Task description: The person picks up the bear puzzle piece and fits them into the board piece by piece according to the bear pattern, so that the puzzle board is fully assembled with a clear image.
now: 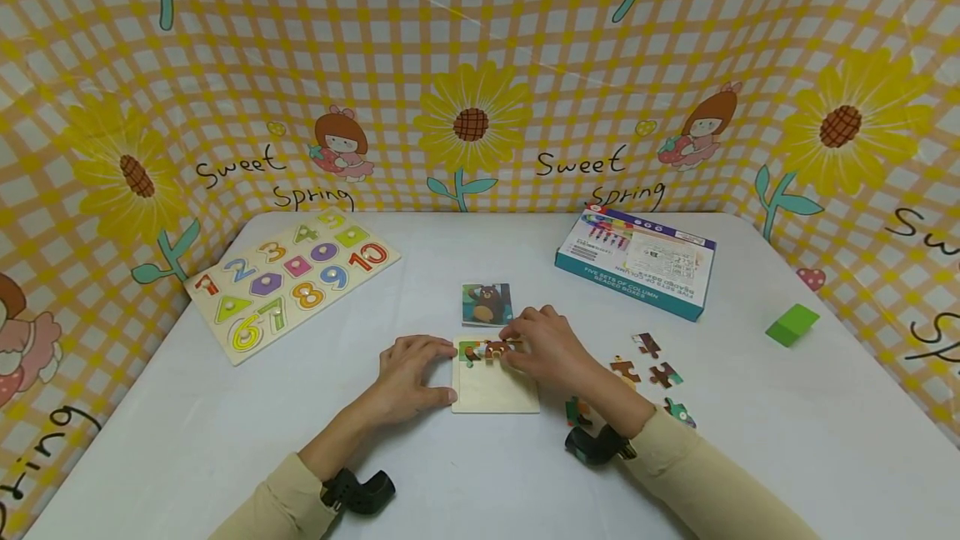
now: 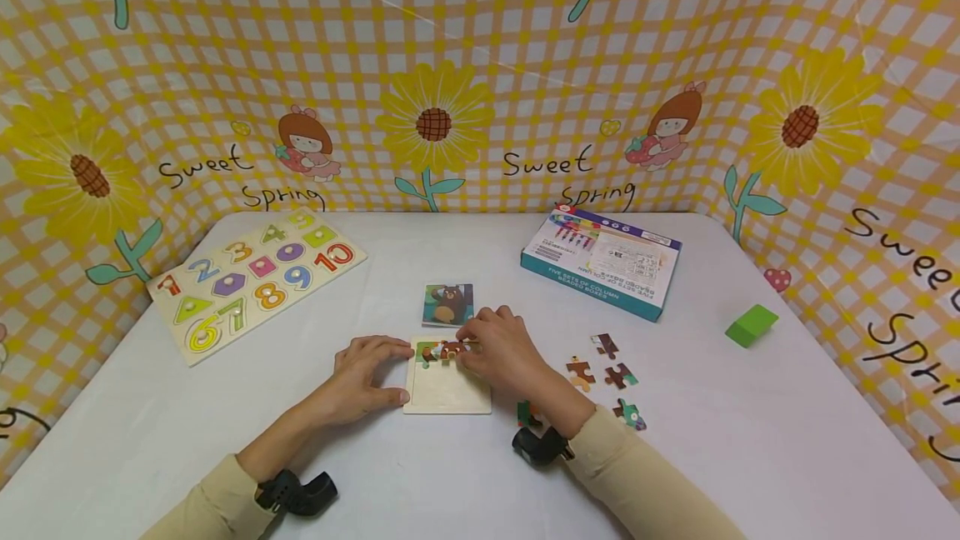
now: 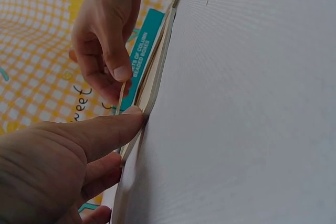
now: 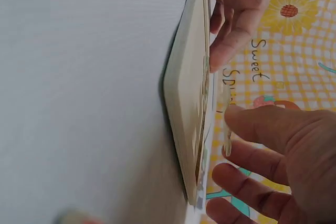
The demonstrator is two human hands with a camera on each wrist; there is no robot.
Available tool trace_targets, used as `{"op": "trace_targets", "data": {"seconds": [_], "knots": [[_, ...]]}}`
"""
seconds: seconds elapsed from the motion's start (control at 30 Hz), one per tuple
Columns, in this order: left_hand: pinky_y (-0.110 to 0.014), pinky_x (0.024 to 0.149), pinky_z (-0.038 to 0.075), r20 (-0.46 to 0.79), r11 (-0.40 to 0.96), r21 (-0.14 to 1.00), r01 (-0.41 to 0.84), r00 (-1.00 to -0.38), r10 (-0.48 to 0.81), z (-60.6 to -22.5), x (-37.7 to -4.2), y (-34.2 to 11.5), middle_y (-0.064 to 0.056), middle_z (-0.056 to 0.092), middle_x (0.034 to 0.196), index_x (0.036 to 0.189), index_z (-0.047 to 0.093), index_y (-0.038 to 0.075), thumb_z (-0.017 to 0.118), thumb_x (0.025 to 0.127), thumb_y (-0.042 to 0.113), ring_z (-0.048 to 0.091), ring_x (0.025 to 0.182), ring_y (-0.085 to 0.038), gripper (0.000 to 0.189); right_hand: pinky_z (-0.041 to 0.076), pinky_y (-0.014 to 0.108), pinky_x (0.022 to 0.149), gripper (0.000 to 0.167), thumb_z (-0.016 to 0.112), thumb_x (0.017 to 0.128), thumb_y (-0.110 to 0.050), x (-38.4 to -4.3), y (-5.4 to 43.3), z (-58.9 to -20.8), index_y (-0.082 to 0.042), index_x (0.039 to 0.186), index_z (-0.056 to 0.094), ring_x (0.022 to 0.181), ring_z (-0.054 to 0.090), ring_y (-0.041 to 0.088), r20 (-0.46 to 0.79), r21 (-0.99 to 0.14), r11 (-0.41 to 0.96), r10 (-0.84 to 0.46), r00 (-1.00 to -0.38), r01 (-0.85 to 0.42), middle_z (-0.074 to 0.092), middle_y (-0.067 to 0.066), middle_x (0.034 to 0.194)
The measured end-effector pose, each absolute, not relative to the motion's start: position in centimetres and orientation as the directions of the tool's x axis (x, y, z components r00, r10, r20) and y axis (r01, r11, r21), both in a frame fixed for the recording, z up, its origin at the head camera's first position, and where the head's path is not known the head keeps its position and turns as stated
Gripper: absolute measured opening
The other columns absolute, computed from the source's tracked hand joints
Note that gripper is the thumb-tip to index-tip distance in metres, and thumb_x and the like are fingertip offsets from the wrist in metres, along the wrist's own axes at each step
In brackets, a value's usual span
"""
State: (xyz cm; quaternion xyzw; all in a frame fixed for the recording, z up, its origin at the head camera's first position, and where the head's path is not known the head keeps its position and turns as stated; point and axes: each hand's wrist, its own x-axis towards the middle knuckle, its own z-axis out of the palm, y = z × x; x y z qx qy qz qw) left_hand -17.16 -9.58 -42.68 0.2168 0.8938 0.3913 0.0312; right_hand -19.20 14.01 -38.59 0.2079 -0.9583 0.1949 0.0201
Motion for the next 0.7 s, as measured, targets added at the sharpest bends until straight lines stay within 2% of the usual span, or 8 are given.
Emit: {"op": "trace_targets", "data": {"seconds": [0.27,0.7], "knots": [[-0.054,0.102,0.015,0.109,0.604,0.715,0.353,-0.909,0.402,-42.63,-17.17,-9.50,-0.005,0.054,0.131,0.119,0.060,0.013,0.077,0.074,0.020,0.032,0.128,-0.030,0.049,0.040,0.037,0.080,0.026,0.074,0.079,-0.023,-19.87,13.73,-38.96,-0.011,0.101,0.071,0.093,0.046,0.021,0.068,-0.402,0.838,-0.374,-0.925,-0.369,0.062,0.004,0.096],[-0.054,0.102,0.015,0.103,0.607,0.717,0.343,-0.913,0.394,-42.63,-17.12,-9.41,-0.005,0.054,0.130,0.118,0.061,0.013,0.077,0.073,0.019,0.032,0.128,-0.030,0.049,0.038,0.031,0.076,0.024,0.075,0.079,-0.024,-20.20,13.59,-39.45,-0.013,0.100,0.071,0.090,0.045,0.019,0.053,-0.403,0.839,-0.378,-0.924,-0.367,0.060,0.002,0.093]]}}
